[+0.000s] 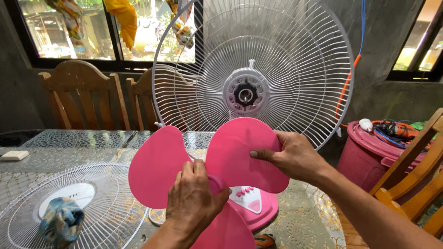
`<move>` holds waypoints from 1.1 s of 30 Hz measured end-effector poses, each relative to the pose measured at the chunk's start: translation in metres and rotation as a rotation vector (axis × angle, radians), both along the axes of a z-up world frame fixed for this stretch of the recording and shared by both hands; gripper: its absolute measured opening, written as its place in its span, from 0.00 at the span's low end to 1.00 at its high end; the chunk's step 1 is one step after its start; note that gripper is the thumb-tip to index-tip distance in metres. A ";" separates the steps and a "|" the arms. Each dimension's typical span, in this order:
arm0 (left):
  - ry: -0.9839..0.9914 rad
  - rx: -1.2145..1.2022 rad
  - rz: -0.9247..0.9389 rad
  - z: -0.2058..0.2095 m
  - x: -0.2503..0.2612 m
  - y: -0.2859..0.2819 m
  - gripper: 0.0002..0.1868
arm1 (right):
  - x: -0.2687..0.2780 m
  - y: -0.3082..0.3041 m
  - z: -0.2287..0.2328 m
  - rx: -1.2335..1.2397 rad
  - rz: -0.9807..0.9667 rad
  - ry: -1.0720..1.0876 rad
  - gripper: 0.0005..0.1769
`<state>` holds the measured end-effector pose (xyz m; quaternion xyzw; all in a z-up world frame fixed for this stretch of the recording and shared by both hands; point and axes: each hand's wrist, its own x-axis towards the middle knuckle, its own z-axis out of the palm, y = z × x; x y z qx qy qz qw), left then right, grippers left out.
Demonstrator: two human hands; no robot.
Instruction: The person reassembles a pink electric fan by attaching the fan blades to the motor hub, securing them with a central cap, and then fitting the front protective grille over the blades.
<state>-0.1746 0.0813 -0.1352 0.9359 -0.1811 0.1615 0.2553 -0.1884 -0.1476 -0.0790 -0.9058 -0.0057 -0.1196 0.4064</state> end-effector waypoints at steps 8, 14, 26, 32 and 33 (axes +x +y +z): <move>-0.025 -0.015 -0.018 0.024 0.005 -0.020 0.41 | 0.003 -0.020 0.021 -0.083 -0.097 -0.077 0.30; -0.053 -0.043 -0.011 0.047 0.010 -0.038 0.42 | 0.004 -0.032 0.048 -0.127 -0.144 -0.193 0.29; -0.154 -0.096 -0.040 0.076 0.032 -0.058 0.41 | 0.011 -0.046 0.080 0.078 -0.200 -0.256 0.27; -0.286 -0.238 -0.040 0.093 0.042 -0.066 0.45 | 0.013 -0.059 0.080 0.363 -0.161 -0.305 0.28; -0.317 -0.264 -0.035 0.095 0.043 -0.068 0.45 | 0.013 -0.061 0.078 0.383 -0.208 -0.270 0.27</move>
